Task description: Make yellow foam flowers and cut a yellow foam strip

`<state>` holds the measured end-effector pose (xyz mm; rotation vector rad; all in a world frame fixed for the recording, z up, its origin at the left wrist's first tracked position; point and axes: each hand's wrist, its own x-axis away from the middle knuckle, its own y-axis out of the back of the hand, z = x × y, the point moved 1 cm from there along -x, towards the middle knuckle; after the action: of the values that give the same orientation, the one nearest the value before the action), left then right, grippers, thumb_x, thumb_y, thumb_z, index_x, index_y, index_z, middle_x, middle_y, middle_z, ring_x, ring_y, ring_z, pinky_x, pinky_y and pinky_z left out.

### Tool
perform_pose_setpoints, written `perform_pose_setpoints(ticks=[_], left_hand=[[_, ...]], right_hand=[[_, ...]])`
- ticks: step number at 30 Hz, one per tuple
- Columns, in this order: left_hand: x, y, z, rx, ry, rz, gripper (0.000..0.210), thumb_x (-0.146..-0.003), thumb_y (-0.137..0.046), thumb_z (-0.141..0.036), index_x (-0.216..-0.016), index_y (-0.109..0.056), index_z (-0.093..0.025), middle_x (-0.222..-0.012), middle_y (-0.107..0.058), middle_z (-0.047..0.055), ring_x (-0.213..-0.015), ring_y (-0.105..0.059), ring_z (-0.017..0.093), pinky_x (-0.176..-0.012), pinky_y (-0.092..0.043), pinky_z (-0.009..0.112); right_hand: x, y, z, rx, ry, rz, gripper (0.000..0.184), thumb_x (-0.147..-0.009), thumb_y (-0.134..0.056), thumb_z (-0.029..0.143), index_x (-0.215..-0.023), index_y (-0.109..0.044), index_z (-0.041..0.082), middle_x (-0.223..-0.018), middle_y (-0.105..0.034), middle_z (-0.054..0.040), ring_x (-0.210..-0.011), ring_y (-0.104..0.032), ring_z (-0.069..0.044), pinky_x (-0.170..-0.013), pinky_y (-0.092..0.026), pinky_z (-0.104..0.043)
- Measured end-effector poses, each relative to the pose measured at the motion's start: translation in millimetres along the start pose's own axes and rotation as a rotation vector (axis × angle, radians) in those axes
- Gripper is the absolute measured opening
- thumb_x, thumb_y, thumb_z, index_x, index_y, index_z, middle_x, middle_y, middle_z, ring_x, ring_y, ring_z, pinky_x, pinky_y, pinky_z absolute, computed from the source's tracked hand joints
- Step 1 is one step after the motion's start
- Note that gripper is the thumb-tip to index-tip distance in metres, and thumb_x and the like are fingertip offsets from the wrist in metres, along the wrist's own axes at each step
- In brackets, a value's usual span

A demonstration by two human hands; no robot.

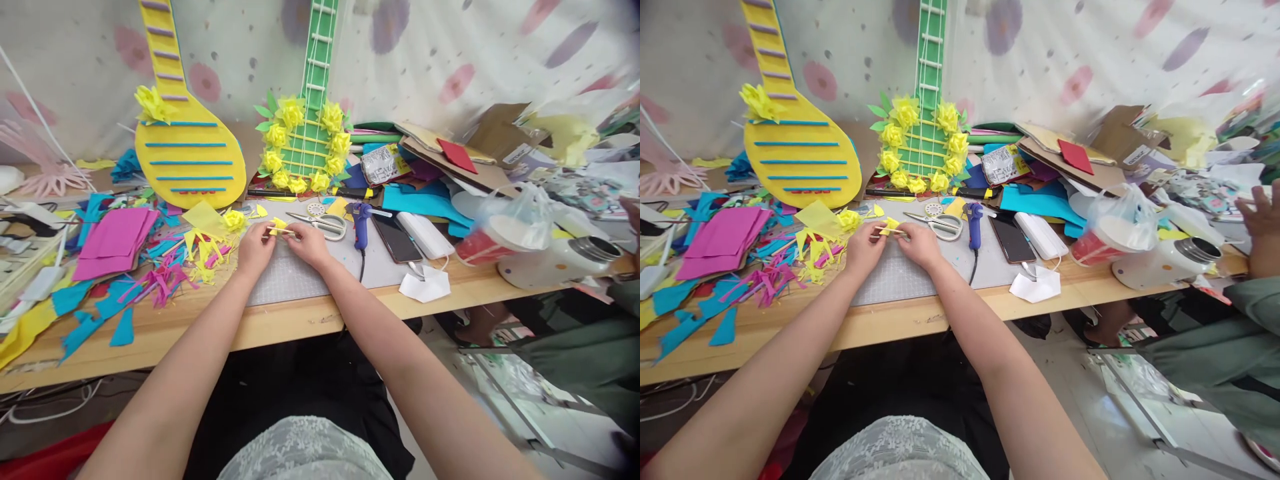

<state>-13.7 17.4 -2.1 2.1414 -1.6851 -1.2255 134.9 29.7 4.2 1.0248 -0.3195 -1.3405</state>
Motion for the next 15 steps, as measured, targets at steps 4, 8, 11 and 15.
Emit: perform_pose_setpoints(ticks=[4, 8, 11, 15], left_hand=[[-1.0, 1.5, 1.9, 0.116, 0.084, -0.074, 0.03, -0.072, -0.052, -0.01, -0.1, -0.06, -0.018, -0.1, -0.066, 0.005, -0.083, -0.064, 0.014, -0.071, -0.054, 0.026], [-0.8, 3.2, 1.1, 0.096, 0.072, -0.047, 0.029, -0.07, -0.054, -0.009, -0.096, -0.062, -0.018, -0.099, -0.067, 0.005, -0.09, -0.063, 0.016, -0.076, -0.054, 0.028], [-0.7, 3.1, 0.0, 0.09, 0.065, -0.019, 0.029, -0.072, -0.053, -0.009, -0.097, -0.062, -0.018, -0.101, -0.067, 0.005, -0.091, -0.063, 0.015, -0.077, -0.054, 0.028], [-1.0, 1.8, -0.4, 0.098, 0.078, 0.001, 0.03, -0.073, -0.052, -0.01, -0.1, -0.061, -0.019, -0.105, -0.066, 0.005, -0.095, -0.063, 0.015, -0.078, -0.054, 0.028]], right_hand=[[-1.3, -4.4, 9.0, 0.039, 0.059, -0.003, 0.023, -0.085, -0.05, 0.032, -0.098, -0.065, 0.021, -0.096, -0.07, -0.0019, -0.083, -0.062, -0.016, -0.071, -0.042, -0.026], [-0.1, -6.7, 11.4, 0.072, 0.042, -0.021, 0.024, -0.086, -0.049, 0.03, -0.102, -0.064, 0.021, -0.099, -0.07, -0.0032, -0.084, -0.063, -0.017, -0.072, -0.043, -0.026], [0.0, -6.3, 8.7, 0.069, 0.059, -0.036, 0.026, -0.087, -0.049, 0.032, -0.105, -0.063, 0.021, -0.104, -0.069, -0.0034, -0.088, -0.063, -0.017, -0.075, -0.043, -0.026], [-0.9, -5.9, 5.5, 0.072, 0.086, -0.021, 0.027, -0.087, -0.048, 0.036, -0.103, -0.064, 0.021, -0.103, -0.069, -0.0033, -0.092, -0.063, -0.017, -0.077, -0.042, -0.026]])
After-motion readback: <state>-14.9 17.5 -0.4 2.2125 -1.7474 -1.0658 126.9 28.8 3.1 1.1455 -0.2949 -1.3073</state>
